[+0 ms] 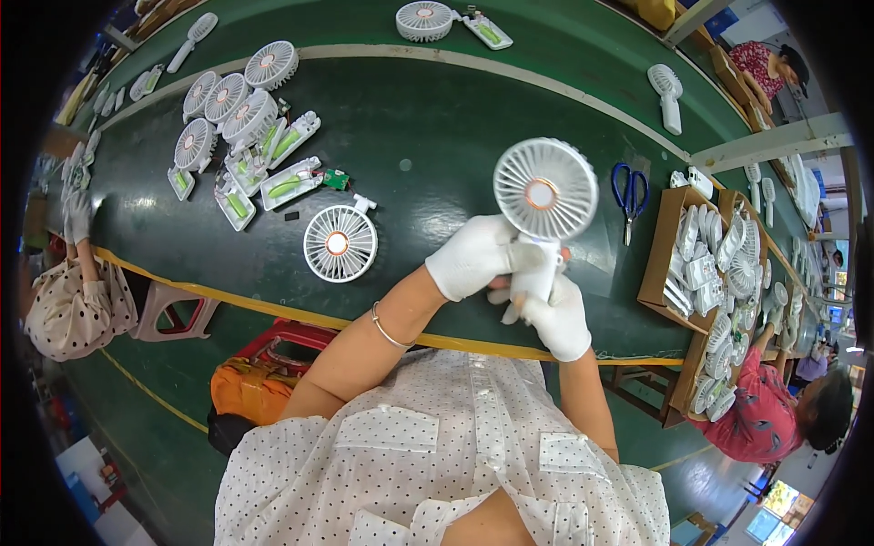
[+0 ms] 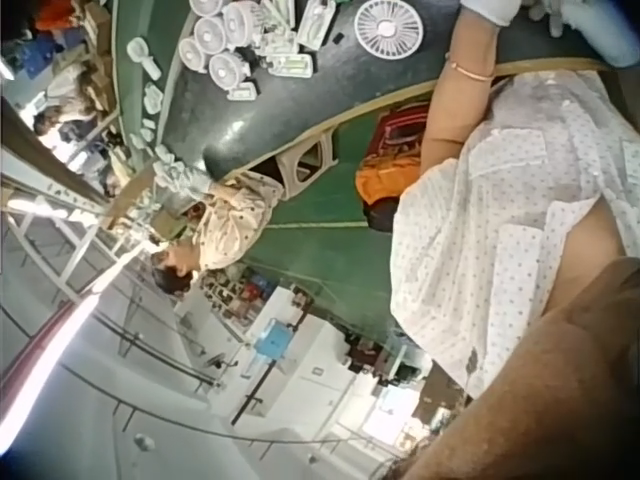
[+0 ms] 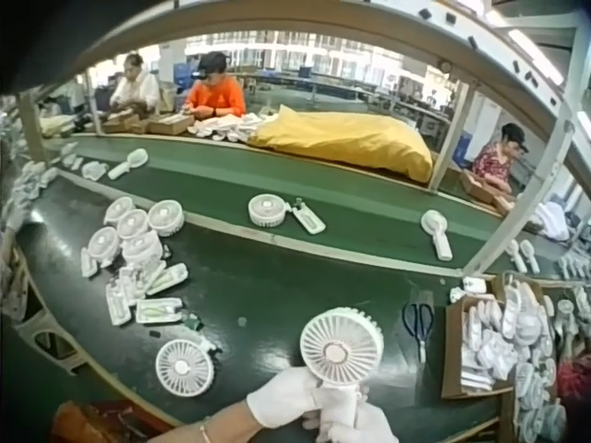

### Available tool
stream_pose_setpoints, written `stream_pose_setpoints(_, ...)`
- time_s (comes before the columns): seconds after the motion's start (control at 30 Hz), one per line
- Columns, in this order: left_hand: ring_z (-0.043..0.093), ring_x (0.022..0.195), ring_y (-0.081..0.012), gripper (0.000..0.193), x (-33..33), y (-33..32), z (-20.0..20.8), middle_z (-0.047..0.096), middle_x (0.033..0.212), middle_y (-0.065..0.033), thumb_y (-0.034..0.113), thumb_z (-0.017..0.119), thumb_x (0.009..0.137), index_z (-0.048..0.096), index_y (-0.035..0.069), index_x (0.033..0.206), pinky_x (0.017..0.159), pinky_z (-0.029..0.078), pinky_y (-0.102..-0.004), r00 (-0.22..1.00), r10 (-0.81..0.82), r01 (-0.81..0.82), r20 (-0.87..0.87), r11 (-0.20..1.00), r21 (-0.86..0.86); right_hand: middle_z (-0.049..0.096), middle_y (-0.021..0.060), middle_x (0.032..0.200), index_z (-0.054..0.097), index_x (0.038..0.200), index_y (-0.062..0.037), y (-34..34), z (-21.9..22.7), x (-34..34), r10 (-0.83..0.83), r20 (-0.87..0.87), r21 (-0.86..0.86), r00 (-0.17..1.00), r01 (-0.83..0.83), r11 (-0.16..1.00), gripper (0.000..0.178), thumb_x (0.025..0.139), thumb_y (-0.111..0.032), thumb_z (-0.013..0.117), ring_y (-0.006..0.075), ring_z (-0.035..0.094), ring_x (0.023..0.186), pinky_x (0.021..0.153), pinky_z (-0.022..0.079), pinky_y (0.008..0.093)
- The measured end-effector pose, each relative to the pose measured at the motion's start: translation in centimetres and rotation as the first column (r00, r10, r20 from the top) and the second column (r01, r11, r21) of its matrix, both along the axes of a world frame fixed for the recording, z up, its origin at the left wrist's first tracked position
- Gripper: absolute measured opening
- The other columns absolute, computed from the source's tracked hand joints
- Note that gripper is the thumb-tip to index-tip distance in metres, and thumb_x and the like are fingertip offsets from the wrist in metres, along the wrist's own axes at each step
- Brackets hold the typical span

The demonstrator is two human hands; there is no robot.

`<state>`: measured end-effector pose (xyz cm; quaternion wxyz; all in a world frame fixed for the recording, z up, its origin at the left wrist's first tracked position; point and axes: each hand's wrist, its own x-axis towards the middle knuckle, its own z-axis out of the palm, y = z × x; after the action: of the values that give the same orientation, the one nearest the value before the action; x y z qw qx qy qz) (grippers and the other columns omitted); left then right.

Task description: The person assembles small electric fans by fitting internal wiring, batteries, and circuit boards into the handle housings, snapping casing covers into place by hand, and setting the finished fans onto the conveyor belt.

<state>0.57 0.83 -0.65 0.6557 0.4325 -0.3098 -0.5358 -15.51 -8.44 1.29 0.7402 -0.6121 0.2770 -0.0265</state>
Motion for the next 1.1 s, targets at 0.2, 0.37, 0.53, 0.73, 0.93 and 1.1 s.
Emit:
stream_pose_setpoints(0.2,0.064,0.077,-0.009,0.051,-0.1,0.0,0.8,0.073,0.101,-0.0029,0.048,0.07,0.092,0.071,0.005,0.118,0.063,0.051,-0.024,0.97,-0.108,0.072,0.217,0.983,0.166,0.073,0.0102,0.079,0.069,0.096,0.0036,1.6,0.3,0.7,-0.158,-0.165,-0.207,0.974,0.122,0.971,0.017,0.09,-0.011,0.066,0.0124,0.062,0.056,0.049,0.048,0.0252)
stream_pose_setpoints(0.37,0.067,0.098,-0.0129,0.047,-0.5,-0.4,0.1,0.07,0.118,-0.0097,0.029,0.063,0.097,0.057,0.0,0.134,0.074,0.057,-0.0263,0.996,-0.079,0.079,-0.047,0.997,0.003,0.071,0.0132,0.076,0.067,0.09,0.0044,0.0,-0.4,0.0,-0.01,-0.146,-0.035,0.989,0.006,0.999,0.026,0.092,-0.021,0.063,0.0157,0.06,0.052,0.046,0.046,0.0272)
stream_pose_setpoints(0.53,0.062,0.06,-0.0076,0.036,-1.5,-0.4,0.1,0.07,0.104,-0.008,0.017,0.062,0.093,0.06,-0.001,0.125,0.048,0.051,-0.0229,0.999,0.054,-0.054,-0.005,0.999,0.007,0.069,0.0155,0.078,0.063,0.091,0.004,0.2,-0.4,0.2,-0.025,-0.099,0.021,0.995,0.027,0.999,0.034,0.091,-0.03,0.062,0.0182,0.059,0.051,0.045,0.046,0.0288)
stream_pose_setpoints(0.73,0.065,0.11,-0.0213,0.053,-1.3,-0.7,-0.9,0.066,0.123,-0.0143,0.029,0.062,0.098,0.053,-0.006,0.137,0.1,0.05,-0.0348,0.95,-0.061,0.036,-0.306,0.995,-0.089,0.068,0.0132,0.074,0.065,0.103,0.0034,-0.3,-2.0,-0.8,-0.106,0.179,0.528,0.978,-0.004,0.849,0.052,0.088,-0.046,0.073,0.0189,0.062,0.056,0.048,0.049,0.0275)
stream_pose_setpoints(0.93,0.06,0.115,-0.0203,0.064,-0.3,-0.2,0.3,0.063,0.124,-0.0126,0.036,0.07,0.094,0.049,-0.002,0.14,0.104,0.045,-0.0341,0.976,-0.122,0.109,-0.183,0.991,-0.077,0.069,0.0174,0.105,0.058,0.121,0.0042,-0.8,-1.9,-0.4,0.049,0.293,0.439,0.955,-0.18,0.88,0.052,0.089,-0.034,0.072,0.0224,0.07,0.082,0.063,0.057,0.0305)
stream_pose_setpoints(1.1,0.061,0.107,-0.0175,0.06,-1.0,-0.2,0.6,0.065,0.117,-0.0096,0.031,0.078,0.085,0.057,0.0,0.132,0.095,0.049,-0.0324,0.991,0.047,-0.052,0.122,0.998,0.041,0.068,0.0089,0.086,0.059,0.111,0.0012,-1.6,1.4,1.6,0.108,-0.106,-0.046,0.988,-0.114,0.992,0.037,0.075,0.003,0.067,0.0115,0.061,0.07,0.067,0.055,0.0276)
